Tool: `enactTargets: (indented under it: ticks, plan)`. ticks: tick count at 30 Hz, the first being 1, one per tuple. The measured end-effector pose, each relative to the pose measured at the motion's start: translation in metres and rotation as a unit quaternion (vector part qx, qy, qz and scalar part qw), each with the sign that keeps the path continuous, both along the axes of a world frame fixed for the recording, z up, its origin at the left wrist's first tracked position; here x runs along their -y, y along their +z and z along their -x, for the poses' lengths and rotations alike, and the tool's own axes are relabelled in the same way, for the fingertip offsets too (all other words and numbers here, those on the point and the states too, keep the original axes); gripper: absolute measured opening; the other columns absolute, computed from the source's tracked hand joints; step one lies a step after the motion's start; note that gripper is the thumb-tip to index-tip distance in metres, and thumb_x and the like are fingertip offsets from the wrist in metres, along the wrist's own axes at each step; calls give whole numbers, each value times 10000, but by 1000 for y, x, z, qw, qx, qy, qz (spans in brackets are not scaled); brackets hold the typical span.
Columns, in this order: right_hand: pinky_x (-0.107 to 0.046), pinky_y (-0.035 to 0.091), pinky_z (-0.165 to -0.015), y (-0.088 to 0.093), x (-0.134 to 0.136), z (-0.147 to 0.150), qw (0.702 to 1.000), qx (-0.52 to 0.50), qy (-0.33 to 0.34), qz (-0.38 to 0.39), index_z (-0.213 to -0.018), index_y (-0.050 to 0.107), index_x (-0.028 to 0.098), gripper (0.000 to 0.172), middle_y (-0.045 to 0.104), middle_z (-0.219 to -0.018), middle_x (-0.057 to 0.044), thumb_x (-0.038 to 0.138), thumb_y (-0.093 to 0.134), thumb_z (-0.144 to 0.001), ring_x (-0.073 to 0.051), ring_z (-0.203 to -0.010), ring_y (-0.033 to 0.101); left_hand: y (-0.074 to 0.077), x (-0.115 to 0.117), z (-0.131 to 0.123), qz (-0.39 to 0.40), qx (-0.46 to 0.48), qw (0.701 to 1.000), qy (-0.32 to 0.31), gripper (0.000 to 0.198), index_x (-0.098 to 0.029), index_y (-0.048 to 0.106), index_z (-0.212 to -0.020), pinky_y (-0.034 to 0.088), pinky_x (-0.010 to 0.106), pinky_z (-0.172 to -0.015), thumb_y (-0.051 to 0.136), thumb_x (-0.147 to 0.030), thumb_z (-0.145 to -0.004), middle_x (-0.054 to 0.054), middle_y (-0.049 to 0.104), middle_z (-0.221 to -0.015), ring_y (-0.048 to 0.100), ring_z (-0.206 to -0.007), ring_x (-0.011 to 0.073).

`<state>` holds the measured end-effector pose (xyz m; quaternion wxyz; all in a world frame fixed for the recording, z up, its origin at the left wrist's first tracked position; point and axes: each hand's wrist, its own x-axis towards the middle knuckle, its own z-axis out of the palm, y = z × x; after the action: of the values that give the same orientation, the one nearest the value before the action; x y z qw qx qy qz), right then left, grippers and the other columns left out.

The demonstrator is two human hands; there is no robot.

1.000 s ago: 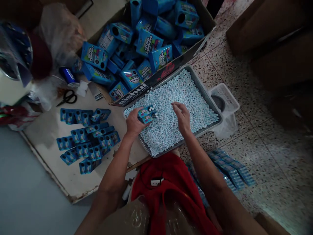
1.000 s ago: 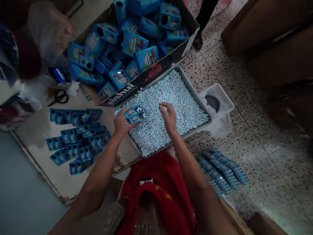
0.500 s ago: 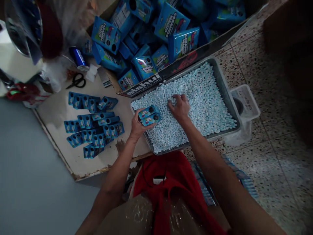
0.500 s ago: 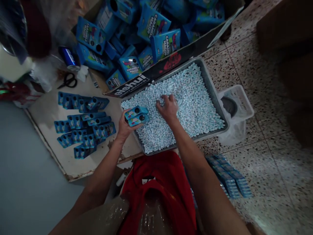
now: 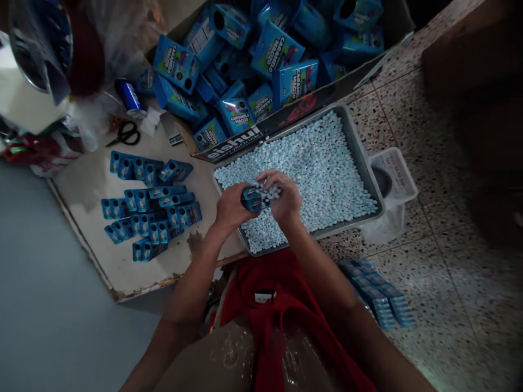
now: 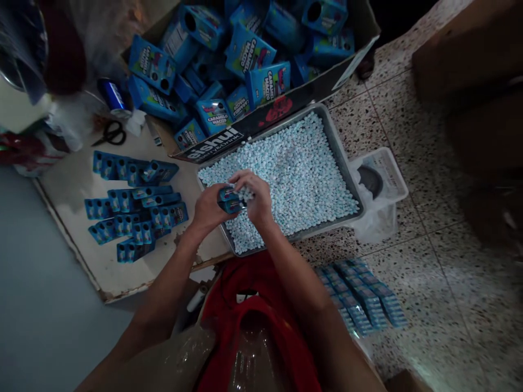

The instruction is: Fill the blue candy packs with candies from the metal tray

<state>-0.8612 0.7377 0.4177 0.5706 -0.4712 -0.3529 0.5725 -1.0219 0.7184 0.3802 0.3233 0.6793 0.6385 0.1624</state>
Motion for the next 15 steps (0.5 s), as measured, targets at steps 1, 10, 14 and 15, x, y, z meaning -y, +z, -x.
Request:
enactTargets:
  ticks: [1,10,14,15]
  plan:
    - [-475,542,-1018,0,3,2,1000,18,2,-21,-644,659,275,452,717,-878,-51,624,558,-912,-260,-953,676,1,-1,-1,2,7,1000,9,729,-242,686,-1259,593,435,-956,963,-358,-595,80,769,-1193,734,-1109,359]
    - [-488,477,-1188,-18,12,-45,989,90,-120,18,-910,715,272,426,719,-1204,-74,618,472,-961,-241,-1253,666,-23,-1,-2,-57,85,993,56,759,-216,656,-1285,589,421,-1041,963,-409,-618,93,768,-1262,748,-1170,331]
    - [-433,551,-1032,-34,23,-72,977,119,-120,128,-893,721,217,343,710,-992,-64,546,624,-902,-214,-1006,685,-30,7,-10,-42,118,991,40,778,-215,658,-1271,597,395,-1011,978,-441,-598,79,776,-1224,764,-1115,305]
    - [-421,552,-1007,-36,27,-75,977,136,-100,133,-885,727,206,343,709,-955,-54,541,652,-895,-207,-964,677,-31,10,-10,-38,127,989,64,781,-211,654,-1265,609,383,-971,979,-459,-600,72,781,-1183,772,-1070,293]
